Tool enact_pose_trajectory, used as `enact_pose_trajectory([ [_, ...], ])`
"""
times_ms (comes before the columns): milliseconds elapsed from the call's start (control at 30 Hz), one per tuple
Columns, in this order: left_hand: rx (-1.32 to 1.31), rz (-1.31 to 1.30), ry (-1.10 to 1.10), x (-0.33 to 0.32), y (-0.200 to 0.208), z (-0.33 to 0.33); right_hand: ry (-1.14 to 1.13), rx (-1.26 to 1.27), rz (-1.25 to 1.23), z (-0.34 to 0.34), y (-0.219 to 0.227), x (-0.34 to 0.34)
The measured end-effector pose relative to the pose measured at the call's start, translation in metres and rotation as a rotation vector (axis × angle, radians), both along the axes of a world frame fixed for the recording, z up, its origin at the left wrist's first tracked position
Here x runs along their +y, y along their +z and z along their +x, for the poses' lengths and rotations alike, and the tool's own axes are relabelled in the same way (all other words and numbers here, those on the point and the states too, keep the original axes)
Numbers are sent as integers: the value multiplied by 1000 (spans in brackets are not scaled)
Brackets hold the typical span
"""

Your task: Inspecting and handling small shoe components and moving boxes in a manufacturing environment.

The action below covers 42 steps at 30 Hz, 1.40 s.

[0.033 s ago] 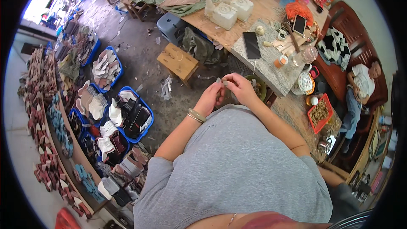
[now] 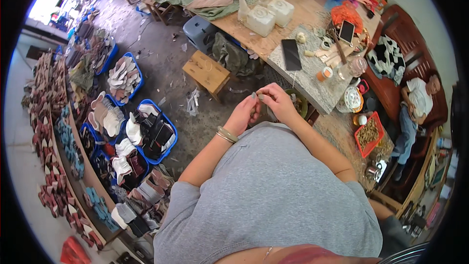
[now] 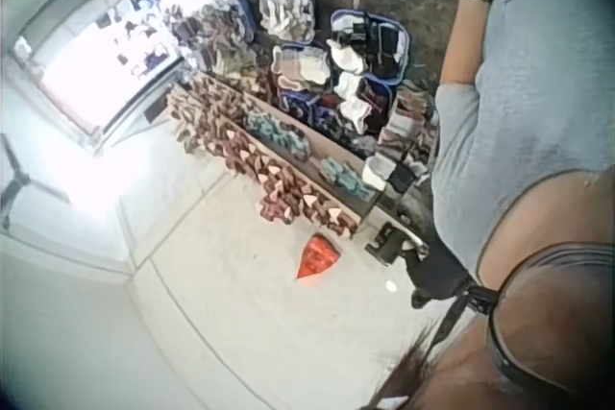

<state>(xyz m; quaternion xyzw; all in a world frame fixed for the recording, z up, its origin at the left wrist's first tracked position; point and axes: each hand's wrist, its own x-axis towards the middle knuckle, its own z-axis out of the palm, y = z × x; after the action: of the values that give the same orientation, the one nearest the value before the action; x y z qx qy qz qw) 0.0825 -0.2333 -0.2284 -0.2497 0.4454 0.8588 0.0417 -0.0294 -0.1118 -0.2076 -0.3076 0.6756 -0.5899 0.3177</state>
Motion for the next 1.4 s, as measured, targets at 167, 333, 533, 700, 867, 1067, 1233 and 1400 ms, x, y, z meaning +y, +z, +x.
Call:
enact_pose_trajectory([
  [167, 106, 4, -8, 25, 17, -24, 72, -317, -13, -32, 12, 23],
  [333, 66, -136, -65, 59, 34, -55, 88, -377, -50, -69, 26, 59],
  [533, 47, -187, -96, 99, 39, -89, 57, -274, 6, -111, 28, 100],
  [700, 24, -71, -60, 124, 37, -108, 89, -321, -82, -134, 24, 124],
  [867, 41, -204, 129, 143, 41, -129, 154, -233, -52, -157, 24, 149],
  [1067, 14, -422, 108, 162, 54, -145, 349, 121, 40, -170, 46, 171],
  [1233, -30, -381, 9, 169, 71, -139, 476, -389, -8, -175, 60, 183],
  [1400, -36, -233, 85, 190, 81, -133, 457, -492, -47, -163, 59, 189],
])
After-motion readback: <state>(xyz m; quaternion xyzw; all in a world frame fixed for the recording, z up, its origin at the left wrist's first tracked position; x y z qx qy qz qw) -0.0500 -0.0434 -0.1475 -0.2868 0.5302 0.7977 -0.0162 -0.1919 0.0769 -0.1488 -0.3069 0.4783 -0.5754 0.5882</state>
